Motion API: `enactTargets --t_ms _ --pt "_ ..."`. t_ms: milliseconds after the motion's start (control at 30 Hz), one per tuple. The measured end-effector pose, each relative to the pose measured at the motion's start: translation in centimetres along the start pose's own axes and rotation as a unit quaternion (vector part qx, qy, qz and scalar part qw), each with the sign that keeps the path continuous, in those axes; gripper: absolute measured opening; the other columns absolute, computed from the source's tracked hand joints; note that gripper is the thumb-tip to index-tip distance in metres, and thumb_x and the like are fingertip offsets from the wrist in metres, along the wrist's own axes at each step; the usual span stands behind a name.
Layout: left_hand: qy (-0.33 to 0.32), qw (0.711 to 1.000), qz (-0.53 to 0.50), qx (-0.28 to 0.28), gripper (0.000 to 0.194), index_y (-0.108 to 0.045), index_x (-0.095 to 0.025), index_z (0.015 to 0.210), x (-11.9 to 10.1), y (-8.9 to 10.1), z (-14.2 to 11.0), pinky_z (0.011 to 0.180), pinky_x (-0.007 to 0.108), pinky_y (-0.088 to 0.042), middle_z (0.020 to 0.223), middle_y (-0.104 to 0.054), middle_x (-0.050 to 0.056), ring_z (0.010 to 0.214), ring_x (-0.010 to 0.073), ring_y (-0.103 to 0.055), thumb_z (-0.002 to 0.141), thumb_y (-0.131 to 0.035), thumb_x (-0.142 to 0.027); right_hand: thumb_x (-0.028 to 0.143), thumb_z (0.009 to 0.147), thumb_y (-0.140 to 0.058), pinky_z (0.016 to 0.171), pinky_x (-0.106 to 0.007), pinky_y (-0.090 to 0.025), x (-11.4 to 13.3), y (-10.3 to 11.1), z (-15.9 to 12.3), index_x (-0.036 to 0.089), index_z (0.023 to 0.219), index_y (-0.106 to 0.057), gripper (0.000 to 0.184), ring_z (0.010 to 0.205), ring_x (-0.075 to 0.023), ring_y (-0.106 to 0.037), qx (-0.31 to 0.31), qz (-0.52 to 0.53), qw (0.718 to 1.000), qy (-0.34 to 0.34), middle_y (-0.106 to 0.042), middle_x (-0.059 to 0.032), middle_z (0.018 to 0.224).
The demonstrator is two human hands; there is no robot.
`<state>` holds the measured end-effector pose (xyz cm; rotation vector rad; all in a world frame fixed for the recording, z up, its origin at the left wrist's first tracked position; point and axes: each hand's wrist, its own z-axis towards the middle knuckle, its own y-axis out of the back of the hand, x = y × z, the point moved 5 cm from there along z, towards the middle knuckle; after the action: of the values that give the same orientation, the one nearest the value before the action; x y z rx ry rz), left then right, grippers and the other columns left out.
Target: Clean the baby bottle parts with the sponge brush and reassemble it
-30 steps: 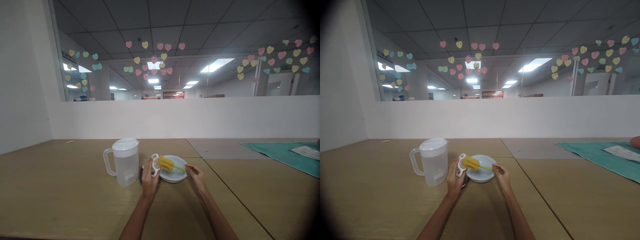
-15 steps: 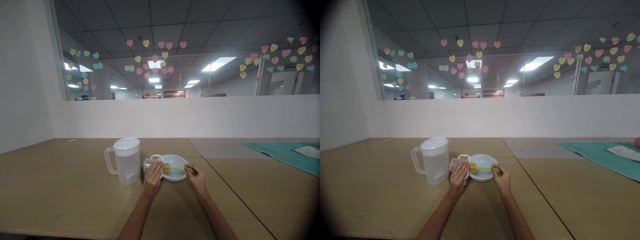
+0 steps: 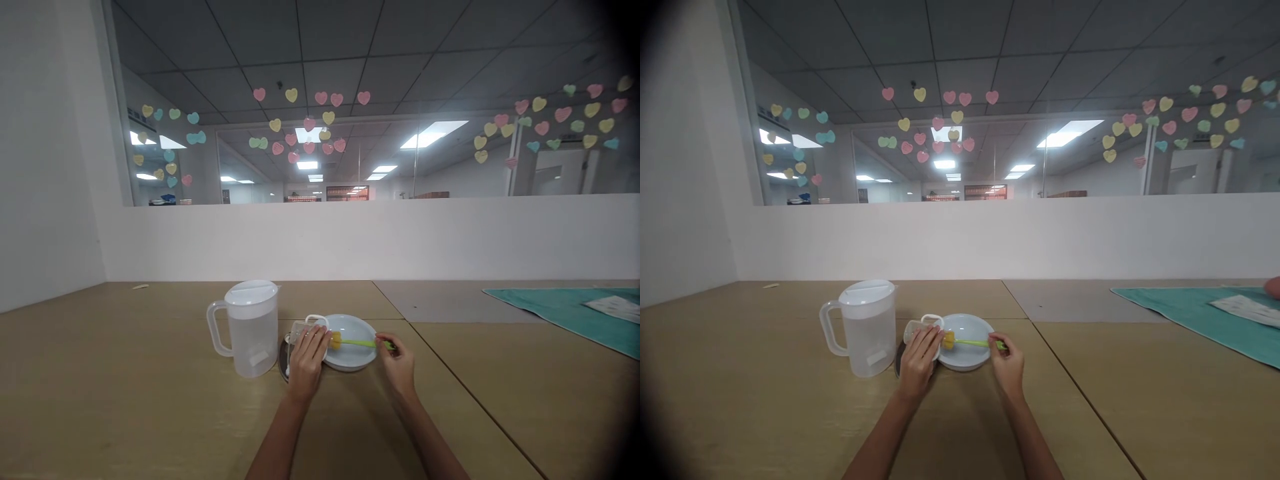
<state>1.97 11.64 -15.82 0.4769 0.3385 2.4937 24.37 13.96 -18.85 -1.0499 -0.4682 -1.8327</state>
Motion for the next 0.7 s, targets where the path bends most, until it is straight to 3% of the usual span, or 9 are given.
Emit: enactTargets --t_ms 133,233,300,400,567,700 --pt "0.031 0.998 0.044 -0.022 0.054 -0.048 -0.021 0.130 1.5 0.4 -0.5 0.104 0.043 -0.037 0.123 -0.060 0.007 0.120 0.0206 -0.051 0.084 -0.030 0.000 0.044 0.066 -0.057 0.068 -0.031 -0.047 -2.7 3.0 1.3 0.015 0.077 -0.065 0.032 0.079 -0.0235 -0.061 -0.132 -0.018 0.990 -0.054 -0.068 -0.0100 0.083" --pt "0.008 0.998 0.060 -0.020 0.053 -0.049 -0.021 0.128 1.9 0.5 -0.7 0.105 0.042 -0.036 0.121 -0.061 0.007 0.118 0.0204 -0.053 0.084 -0.031 0.000 0.041 0.071 -0.047 0.071 -0.033 -0.047 -5.2 5.7 1.0 0.014 0.092 -0.064 0.039 0.086 -0.0263 -0.061 -0.279 -0.115 0.940 -0.158 -0.068 -0.0123 0.094" --pt "-0.025 0.998 0.052 -0.008 0.050 -0.050 -0.021 0.128 1.6 0.4 -0.7 0.105 0.040 -0.037 0.120 -0.062 0.006 0.116 0.0194 -0.054 0.085 -0.033 -0.002 0.037 0.071 -0.041 0.070 -0.035 -0.047 -6.5 6.4 0.8 0.013 0.099 -0.062 0.043 0.087 -0.0285 -0.062 -0.306 -0.152 0.919 -0.195 -0.067 -0.0150 0.098" --pt "-0.020 0.999 0.028 -0.007 0.049 -0.049 -0.022 0.128 1.3 0.3 -0.5 0.105 0.039 -0.038 0.120 -0.062 0.006 0.117 0.0190 -0.053 0.085 -0.033 -0.003 0.034 0.068 -0.039 0.064 -0.035 -0.046 -7.8 6.4 0.7 0.015 0.098 -0.062 0.042 0.081 -0.0286 -0.063 -0.282 -0.179 0.916 -0.222 -0.068 -0.0148 0.091" --pt "0.116 0.989 -0.039 -0.081 0.046 -0.044 -0.017 0.130 1.6 1.2 -0.6 0.097 0.039 -0.046 0.123 -0.056 0.014 0.116 0.0239 -0.053 0.085 -0.048 -0.015 0.030 0.065 -0.040 0.056 -0.031 -0.045 -8.5 4.7 0.8 0.017 0.094 -0.061 0.038 0.065 -0.0237 -0.064 -0.158 -0.213 0.936 -0.232 -0.068 -0.0072 0.068" --pt "0.198 0.968 -0.095 -0.124 0.051 -0.044 -0.019 0.128 1.2 1.7 -1.1 0.090 0.041 -0.050 0.118 -0.056 0.015 0.108 0.0259 -0.056 0.080 -0.061 -0.027 0.027 0.064 -0.042 0.060 -0.029 -0.046 -7.7 2.9 0.8 0.015 0.092 -0.061 0.036 0.069 -0.0223 -0.064 -0.045 -0.248 0.945 -0.207 -0.068 -0.0075 0.073"
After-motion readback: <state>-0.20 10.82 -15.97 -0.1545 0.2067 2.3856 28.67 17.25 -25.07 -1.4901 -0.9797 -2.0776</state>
